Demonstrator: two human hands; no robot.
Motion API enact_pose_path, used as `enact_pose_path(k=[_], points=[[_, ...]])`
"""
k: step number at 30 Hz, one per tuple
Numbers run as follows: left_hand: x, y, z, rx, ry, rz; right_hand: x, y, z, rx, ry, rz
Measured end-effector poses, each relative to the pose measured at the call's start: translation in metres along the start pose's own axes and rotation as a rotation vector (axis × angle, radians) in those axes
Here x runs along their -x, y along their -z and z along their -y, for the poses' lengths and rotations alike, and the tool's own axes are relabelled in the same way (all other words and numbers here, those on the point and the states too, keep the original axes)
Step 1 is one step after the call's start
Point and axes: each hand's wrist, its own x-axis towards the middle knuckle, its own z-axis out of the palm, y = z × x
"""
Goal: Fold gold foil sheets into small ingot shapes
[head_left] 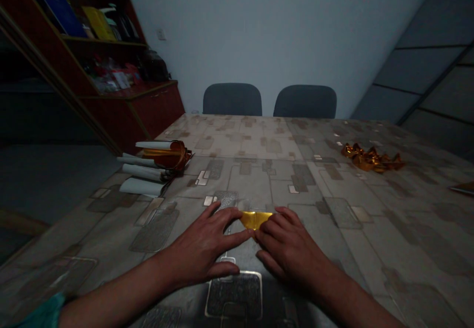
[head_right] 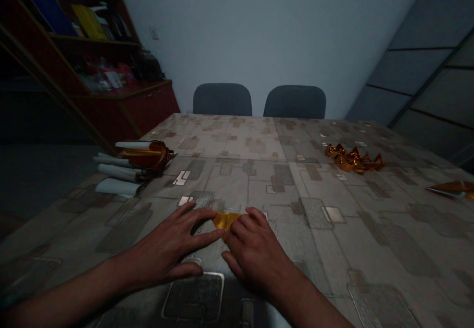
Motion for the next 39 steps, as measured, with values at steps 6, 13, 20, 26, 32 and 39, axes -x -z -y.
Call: enact_pose_path(k=[6,13,20,26,32,39], points=[[0.001,0.001,-0.001,-0.033,-0.03,0.016,0.002,0.008,-0.005,-0.03,0.017,0.025],[0.003,-0.001,0.001,-0.024,-0.035,0.022,0.01,0.022,-0.041,-0.128,-0.336,-0.077],[0.005,-0.002,0.003,-0.02,-0.031,0.02,0.014,0.026,-0.059,-0.384,-0.484,-0.11],[0.002,0.002,0.008,-0.015,-0.061,0.018,0.006,0.025,-0.04,-0.509,-0.467,-0.024],[-0.007,0.008,0.015,0.006,-0.044,0.027,0.004,0.02,-0.027,-0.696,-0.417,0.025],[-0.013,-0.013,-0.02,-0.054,0.022,-0.198,0.002,0.001,-0.015,-0.977,-0.689,-0.112]])
